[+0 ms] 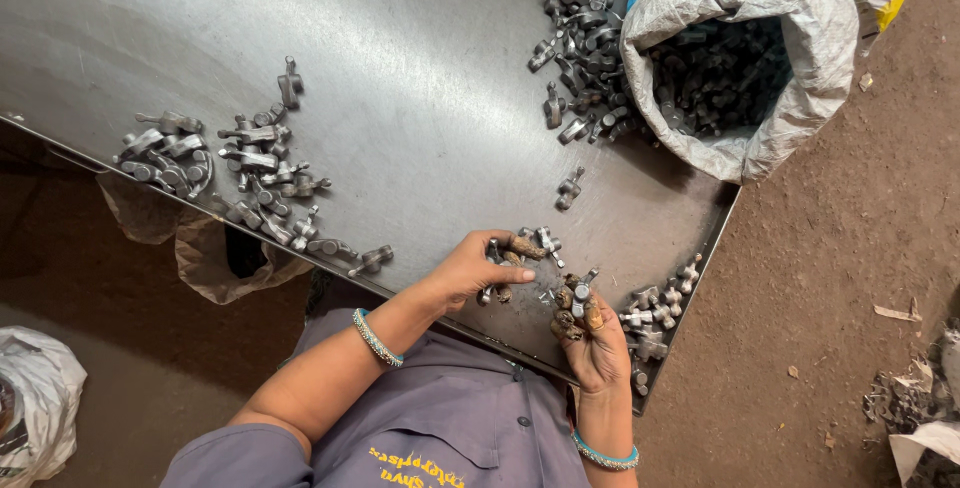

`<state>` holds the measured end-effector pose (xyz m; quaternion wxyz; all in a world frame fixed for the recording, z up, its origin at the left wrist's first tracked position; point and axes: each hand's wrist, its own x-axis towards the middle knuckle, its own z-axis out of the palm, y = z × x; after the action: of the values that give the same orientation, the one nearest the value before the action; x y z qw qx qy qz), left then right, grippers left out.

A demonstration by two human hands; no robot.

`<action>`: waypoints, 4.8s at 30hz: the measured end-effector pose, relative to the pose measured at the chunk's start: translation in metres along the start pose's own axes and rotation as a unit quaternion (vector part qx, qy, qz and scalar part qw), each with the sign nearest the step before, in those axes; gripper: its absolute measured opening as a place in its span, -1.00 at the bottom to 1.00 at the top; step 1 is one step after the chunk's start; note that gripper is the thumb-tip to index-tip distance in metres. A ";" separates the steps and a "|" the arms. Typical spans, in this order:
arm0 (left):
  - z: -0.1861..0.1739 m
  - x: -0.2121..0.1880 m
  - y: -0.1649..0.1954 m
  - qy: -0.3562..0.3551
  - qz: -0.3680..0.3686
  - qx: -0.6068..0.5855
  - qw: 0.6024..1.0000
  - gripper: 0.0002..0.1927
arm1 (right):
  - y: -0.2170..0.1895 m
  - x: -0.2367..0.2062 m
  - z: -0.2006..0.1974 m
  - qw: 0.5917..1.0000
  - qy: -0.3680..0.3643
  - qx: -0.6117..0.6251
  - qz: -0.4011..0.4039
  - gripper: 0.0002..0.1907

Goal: The person sorts small metal castings on a metal table, picking up individual pieces by hand, looking them over, and placing accepted pieces into a large open sack at the edge of the table while rejected pieces are set aside. The person continues handling the pieces one at a time throughout the episode.

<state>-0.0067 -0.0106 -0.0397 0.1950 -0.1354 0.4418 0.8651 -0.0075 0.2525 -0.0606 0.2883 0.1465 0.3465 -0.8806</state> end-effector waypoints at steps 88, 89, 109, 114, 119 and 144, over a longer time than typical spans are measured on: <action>-0.019 -0.003 0.009 0.034 -0.084 -0.135 0.987 -0.68 | -0.001 0.051 0.122 0.470 0.056 -0.830 -0.295 -0.49; -0.021 -0.004 0.010 0.044 -0.069 -0.105 0.991 -0.65 | 0.002 0.052 0.121 0.486 0.065 -0.823 -0.286 -0.56; 0.012 -0.008 -0.029 -0.043 -0.088 0.002 0.995 -0.73 | -0.008 0.002 0.018 0.995 0.000 -0.016 -0.095 -0.64; 0.008 -0.007 -0.035 -0.093 -0.156 -0.123 0.976 -0.71 | 0.007 0.001 0.015 0.988 0.079 -0.094 -0.093 -0.65; 0.002 0.003 -0.045 -0.089 -0.217 -0.202 0.951 -0.69 | 0.013 0.005 0.002 0.982 0.050 -0.158 -0.093 -0.63; -0.035 -0.013 0.004 -0.023 -0.080 -0.252 0.964 -0.71 | -0.011 0.032 0.107 0.576 0.050 -0.778 -0.246 -0.50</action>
<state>0.0054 -0.0441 -0.0516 0.2330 -0.1952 0.1931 0.9329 -0.0458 0.1718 0.0078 0.0458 -0.1818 0.9350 -0.3011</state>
